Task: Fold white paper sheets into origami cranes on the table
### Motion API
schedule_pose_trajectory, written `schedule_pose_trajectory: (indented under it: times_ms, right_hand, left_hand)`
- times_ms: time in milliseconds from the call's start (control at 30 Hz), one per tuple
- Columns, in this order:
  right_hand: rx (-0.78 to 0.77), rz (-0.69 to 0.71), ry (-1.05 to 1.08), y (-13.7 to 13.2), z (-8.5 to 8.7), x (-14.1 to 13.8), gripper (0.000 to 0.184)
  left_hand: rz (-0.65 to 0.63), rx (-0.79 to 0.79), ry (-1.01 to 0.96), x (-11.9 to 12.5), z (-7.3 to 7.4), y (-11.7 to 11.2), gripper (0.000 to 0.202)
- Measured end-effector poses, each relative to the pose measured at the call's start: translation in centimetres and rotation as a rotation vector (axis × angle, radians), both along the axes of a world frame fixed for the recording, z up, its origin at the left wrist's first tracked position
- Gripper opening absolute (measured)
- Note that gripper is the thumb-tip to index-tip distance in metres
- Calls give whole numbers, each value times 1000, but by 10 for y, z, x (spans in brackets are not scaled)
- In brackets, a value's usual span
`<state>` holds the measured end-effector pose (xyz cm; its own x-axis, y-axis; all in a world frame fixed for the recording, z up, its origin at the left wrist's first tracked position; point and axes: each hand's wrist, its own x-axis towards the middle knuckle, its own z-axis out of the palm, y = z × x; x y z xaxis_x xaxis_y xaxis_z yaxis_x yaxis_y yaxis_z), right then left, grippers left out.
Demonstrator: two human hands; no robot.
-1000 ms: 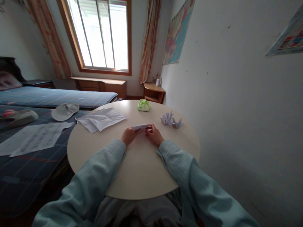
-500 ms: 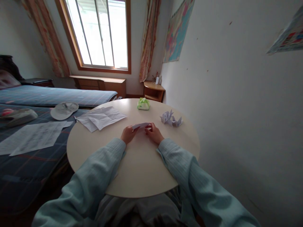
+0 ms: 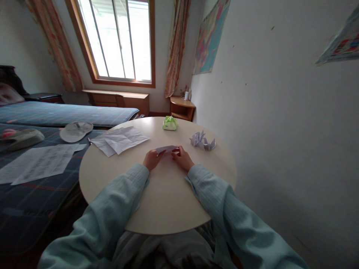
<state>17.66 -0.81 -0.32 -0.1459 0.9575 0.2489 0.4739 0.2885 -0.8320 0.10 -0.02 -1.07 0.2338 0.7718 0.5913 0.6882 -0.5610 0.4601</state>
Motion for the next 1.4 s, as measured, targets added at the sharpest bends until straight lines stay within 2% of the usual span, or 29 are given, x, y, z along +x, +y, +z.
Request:
schedule_pose_trajectory:
  times_ms: [200,400,867,1400]
  right_hand:
    - [8,-10,-7,-1,1,0,30]
    - [13,-26,-22,-2,2,0,27]
    - [16,-60,-32,-2,2,-1,30]
    - [-8,-109,-89,-8,10,-2,11]
  left_hand:
    - [14,-34,-21,-1,1,-1,25]
    - [-11,2,-46,-1,3,-3,23]
    - [69,8,-38,0,3,-2,23]
    - [115,9,-34,0,5,-5,27]
